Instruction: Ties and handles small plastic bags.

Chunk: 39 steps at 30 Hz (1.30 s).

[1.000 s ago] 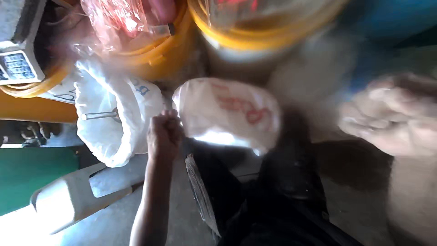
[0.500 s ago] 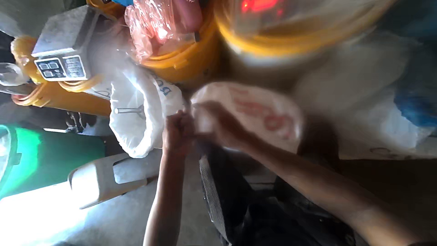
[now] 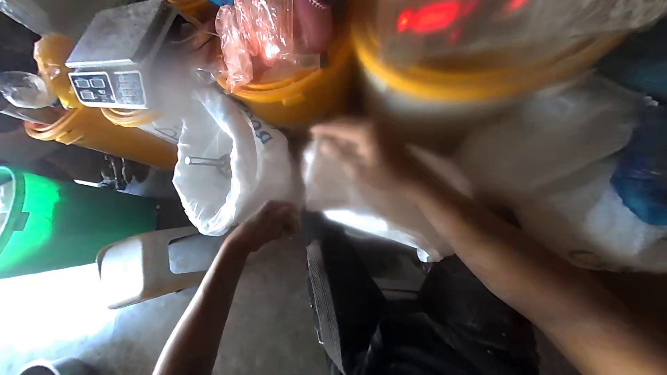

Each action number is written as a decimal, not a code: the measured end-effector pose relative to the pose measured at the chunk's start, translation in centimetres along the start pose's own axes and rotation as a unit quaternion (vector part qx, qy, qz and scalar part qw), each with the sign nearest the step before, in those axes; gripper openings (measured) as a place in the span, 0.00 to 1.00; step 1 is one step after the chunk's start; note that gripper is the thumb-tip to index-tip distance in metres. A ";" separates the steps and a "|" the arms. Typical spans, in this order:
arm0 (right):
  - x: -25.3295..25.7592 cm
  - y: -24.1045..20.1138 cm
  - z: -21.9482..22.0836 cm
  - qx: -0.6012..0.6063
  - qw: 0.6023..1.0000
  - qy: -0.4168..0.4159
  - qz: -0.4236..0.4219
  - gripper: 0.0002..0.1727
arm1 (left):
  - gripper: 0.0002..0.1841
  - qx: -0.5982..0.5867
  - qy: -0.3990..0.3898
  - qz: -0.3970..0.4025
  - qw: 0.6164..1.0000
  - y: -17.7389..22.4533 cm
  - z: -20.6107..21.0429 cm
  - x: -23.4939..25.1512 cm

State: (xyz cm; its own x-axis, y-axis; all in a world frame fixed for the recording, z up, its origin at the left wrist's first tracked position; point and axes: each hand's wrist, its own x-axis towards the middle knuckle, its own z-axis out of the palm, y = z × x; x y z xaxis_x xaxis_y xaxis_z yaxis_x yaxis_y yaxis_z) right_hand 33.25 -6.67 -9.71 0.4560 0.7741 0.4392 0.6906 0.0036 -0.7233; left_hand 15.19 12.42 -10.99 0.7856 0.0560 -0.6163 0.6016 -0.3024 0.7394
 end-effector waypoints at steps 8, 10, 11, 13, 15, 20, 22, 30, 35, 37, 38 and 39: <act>0.0 -0.8 4.0 -0.020 0.991 -0.112 -0.068 0.15 | 0.18 -0.243 0.020 0.097 0.965 4.1 -1.5 -0.6; -1.0 -0.5 3.6 0.021 0.995 -0.041 -0.086 0.18 | 0.18 -0.205 0.033 0.124 0.970 4.3 -0.5 -0.1; -1.5 -0.5 3.5 0.044 0.996 -0.011 -0.078 0.18 | 0.18 -0.191 0.039 0.142 0.971 4.5 0.1 0.4; -2.8 -0.4 3.8 0.084 0.995 0.046 -0.031 0.19 | 0.14 -0.177 0.064 0.194 0.963 4.5 1.2 1.4; -4.0 -0.3 3.9 0.124 0.985 0.114 0.036 0.19 | 0.09 -0.198 0.130 0.268 0.934 3.6 3.0 2.8; -5.7 -0.1 3.1 0.262 0.918 0.227 0.191 0.18 | 0.28 -0.146 0.233 0.412 0.869 2.5 8.4 7.0; -5.8 0.1 3.0 0.358 0.863 0.242 0.261 0.20 | 0.30 -0.074 0.205 0.420 0.881 2.8 9.5 7.9; -6.6 -0.1 1.9 0.506 0.700 0.291 0.412 0.23 | 0.23 0.175 0.161 0.444 0.864 1.3 10.2 9.3; -7.1 0.2 2.0 0.399 0.815 0.258 0.331 0.21 | 0.11 0.121 0.210 0.461 0.854 2.0 11.6 8.9; -6.8 -0.5 1.8 0.245 0.927 0.221 0.181 0.17 | 0.10 0.063 0.244 0.453 0.855 3.0 11.4 8.4; -6.4 -1.1 1.5 0.172 0.958 0.199 0.110 0.15 | 0.12 0.048 0.265 0.457 0.848 3.4 10.9 8.2; -6.0 -1.8 1.2 0.111 0.976 0.178 0.057 0.14 | 0.15 0.044 0.279 0.464 0.839 3.6 10.3 8.0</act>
State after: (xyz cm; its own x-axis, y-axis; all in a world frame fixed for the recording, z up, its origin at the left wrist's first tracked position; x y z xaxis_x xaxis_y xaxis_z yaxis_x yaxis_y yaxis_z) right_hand 28.59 -10.53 -11.67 0.7161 0.5092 0.4774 0.5026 0.0985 -0.8589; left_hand 22.17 1.93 -16.05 0.8701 0.1872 0.4559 -0.3011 -0.5304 0.7924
